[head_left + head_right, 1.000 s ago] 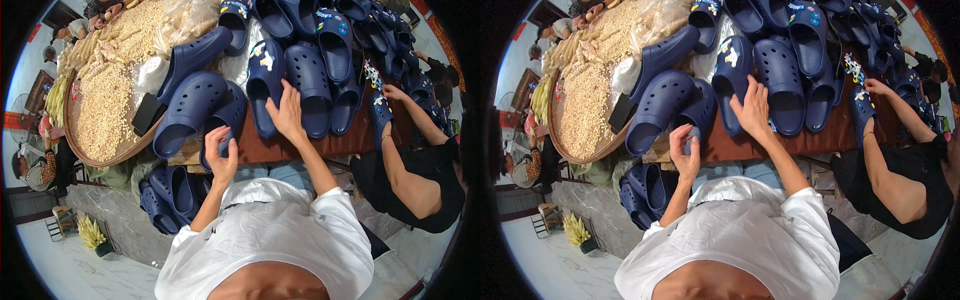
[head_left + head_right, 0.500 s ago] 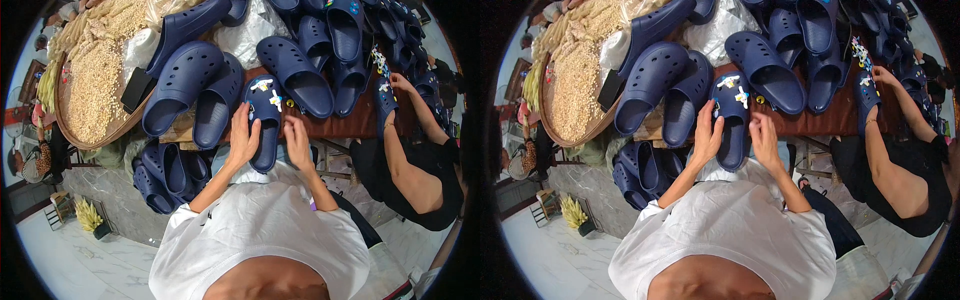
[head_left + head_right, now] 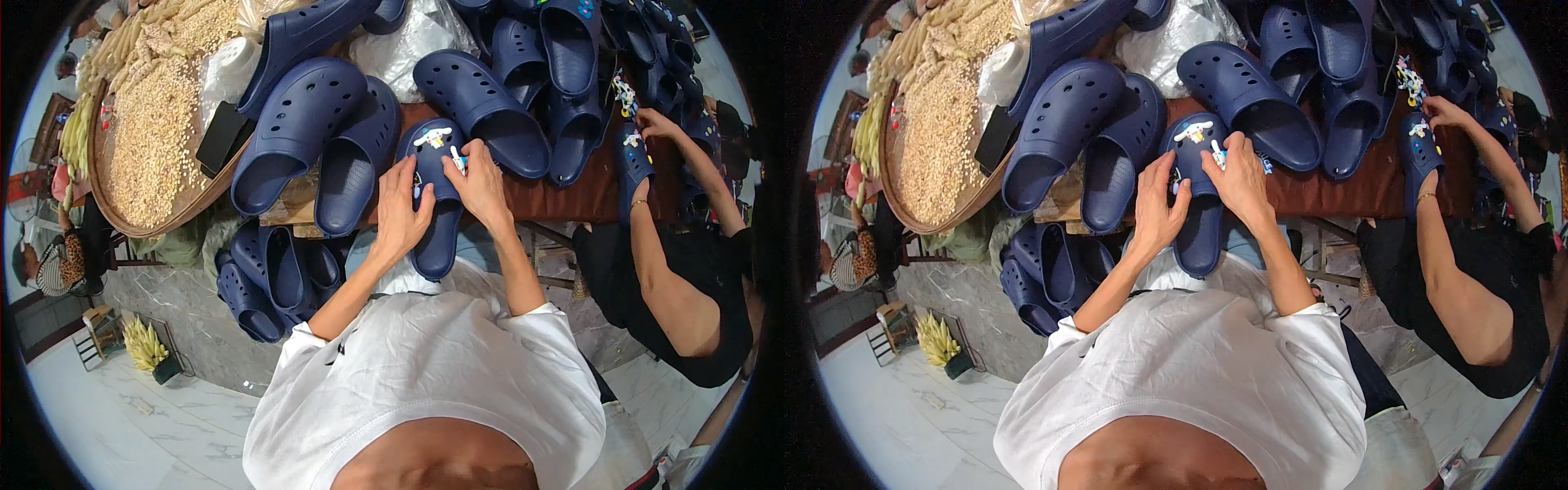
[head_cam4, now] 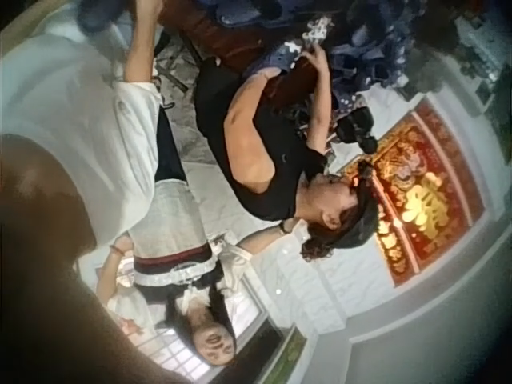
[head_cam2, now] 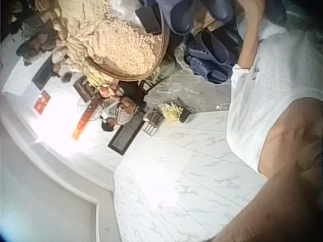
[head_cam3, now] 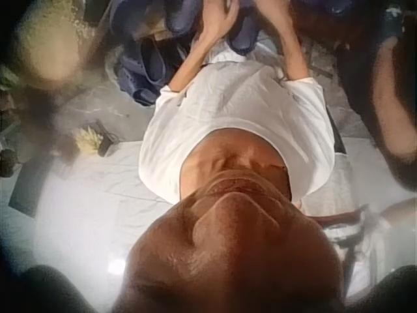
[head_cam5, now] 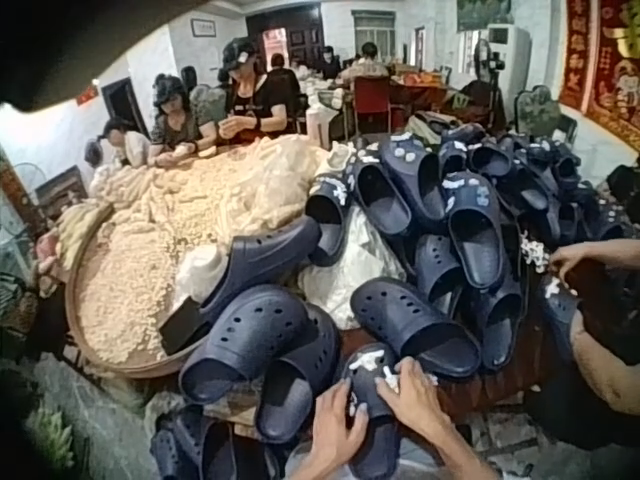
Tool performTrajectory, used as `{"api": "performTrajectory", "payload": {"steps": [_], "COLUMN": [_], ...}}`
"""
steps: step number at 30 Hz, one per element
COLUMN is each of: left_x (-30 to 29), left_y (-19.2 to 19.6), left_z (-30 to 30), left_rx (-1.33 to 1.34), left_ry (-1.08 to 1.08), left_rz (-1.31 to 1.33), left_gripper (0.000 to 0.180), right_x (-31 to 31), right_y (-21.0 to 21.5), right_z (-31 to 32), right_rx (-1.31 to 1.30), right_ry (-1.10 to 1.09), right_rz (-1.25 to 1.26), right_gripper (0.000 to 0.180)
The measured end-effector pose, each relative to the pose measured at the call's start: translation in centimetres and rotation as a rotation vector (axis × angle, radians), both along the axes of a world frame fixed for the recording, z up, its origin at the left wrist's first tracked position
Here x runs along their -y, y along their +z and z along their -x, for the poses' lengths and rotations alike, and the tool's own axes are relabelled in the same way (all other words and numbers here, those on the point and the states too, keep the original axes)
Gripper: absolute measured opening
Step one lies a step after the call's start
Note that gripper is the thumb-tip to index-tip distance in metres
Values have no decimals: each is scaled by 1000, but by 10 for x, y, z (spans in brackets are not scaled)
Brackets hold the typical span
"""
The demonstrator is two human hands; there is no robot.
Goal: Decorating clogs by inserting small charms into the holes of the shoes.
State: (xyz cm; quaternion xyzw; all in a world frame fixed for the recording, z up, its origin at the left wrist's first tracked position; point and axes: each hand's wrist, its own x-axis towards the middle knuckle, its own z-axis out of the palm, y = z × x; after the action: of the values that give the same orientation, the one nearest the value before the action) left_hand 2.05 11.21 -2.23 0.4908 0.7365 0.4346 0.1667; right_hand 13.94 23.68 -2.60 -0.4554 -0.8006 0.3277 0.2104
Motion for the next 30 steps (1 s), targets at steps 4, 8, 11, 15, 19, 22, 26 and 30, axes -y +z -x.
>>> {"api": "performTrajectory", "payload": {"steps": [4, 8, 11, 15, 19, 22, 26, 30], "left_x": [3, 1, 0, -3, 0, -1, 0, 3], "left_y": [-1, -5, -3, 2, 0, 0, 1, 5], "left_z": [-3, 0, 4, 7, 9, 10, 12, 10], "left_rx": [-7, -31, -49, -20, -30, -38, -83, -25], "left_ry": [14, 17, 8, 9, 41, 48, 50, 14], "left_rz": [-23, -27, -11, 2, 35, 52, 35, 85], "left_gripper": [51, 50, 49, 49, 52, 51, 51, 54], "right_x": [6, 9, 10, 11, 9, 7, 7, 4], "right_y": [-1, 0, 4, -3, -18, -23, -1, 20], "right_z": [-1, -2, -1, -3, -17, -34, -35, -17], "right_rx": [-81, -83, -109, -189, -237, -180, -36, -65], "right_ry": [23, 8, -24, -128, -168, -210, -149, 63], "right_rz": [-56, 35, 56, 21, -47, -20, -419, -182], "right_gripper": [35, 32, 28, 24, 24, 25, 24, 27]}}
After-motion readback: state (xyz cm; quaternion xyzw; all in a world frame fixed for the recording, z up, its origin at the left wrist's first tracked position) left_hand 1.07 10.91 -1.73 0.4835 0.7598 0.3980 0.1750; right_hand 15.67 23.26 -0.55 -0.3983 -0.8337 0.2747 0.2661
